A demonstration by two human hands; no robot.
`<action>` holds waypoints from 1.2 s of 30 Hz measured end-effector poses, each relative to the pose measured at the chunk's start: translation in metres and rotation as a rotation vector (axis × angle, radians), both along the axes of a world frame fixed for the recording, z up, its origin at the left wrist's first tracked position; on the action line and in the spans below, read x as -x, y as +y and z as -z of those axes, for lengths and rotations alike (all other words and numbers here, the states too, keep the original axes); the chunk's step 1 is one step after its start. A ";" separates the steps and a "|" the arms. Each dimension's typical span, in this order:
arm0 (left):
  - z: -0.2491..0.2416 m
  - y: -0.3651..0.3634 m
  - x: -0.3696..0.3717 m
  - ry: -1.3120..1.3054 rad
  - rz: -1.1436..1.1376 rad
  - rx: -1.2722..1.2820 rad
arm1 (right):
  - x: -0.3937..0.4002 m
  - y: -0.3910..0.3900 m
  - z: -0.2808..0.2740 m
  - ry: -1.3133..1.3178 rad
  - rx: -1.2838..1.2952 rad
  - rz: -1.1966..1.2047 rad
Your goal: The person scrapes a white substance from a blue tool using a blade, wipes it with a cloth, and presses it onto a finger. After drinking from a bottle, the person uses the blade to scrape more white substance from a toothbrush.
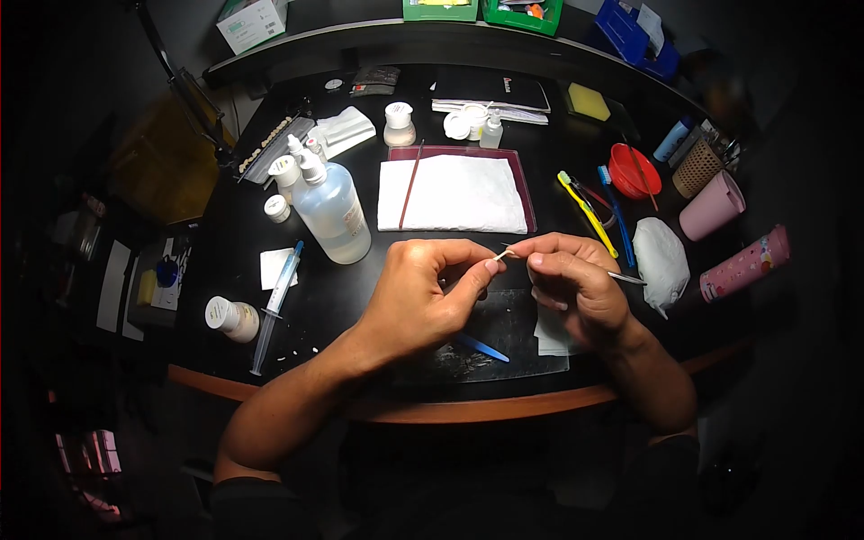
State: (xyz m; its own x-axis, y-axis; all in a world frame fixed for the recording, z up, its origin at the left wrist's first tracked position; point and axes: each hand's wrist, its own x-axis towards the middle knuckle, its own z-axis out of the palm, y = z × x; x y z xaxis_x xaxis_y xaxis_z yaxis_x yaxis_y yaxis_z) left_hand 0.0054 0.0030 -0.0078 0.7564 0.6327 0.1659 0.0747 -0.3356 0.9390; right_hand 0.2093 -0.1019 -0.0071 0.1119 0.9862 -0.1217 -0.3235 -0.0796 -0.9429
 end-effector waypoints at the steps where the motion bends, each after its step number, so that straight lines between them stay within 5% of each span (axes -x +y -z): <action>1: 0.000 0.000 0.000 -0.005 -0.002 0.006 | 0.001 0.000 -0.001 -0.006 0.005 0.015; 8: -0.001 0.003 0.001 -0.055 0.001 0.067 | -0.006 0.003 0.006 0.076 -0.013 -0.010; 13: -0.003 0.006 0.001 -0.083 0.042 0.346 | -0.005 0.004 0.005 0.066 -0.002 -0.001; 17: -0.009 0.005 0.002 -0.030 0.054 0.455 | 0.005 0.001 -0.001 -0.134 -0.018 0.069; 23: 0.011 0.000 -0.005 -0.094 -0.011 -0.027 | 0.009 0.000 -0.002 -0.317 -0.088 0.053; 26: 0.011 -0.002 -0.005 -0.090 -0.030 -0.104 | 0.007 0.002 0.006 -0.587 -0.197 0.068; 36: -0.006 0.006 0.004 -0.109 -0.112 -0.070 | 0.002 0.007 0.009 -0.584 -0.165 0.162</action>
State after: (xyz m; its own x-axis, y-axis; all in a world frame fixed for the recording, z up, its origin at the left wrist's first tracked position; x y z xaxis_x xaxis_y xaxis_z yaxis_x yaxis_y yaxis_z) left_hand 0.0012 0.0094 -0.0016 0.6569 0.6962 0.2895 0.0144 -0.3955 0.9184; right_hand 0.2077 -0.0950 -0.0164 0.2633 0.9518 0.1573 0.2530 0.0892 -0.9634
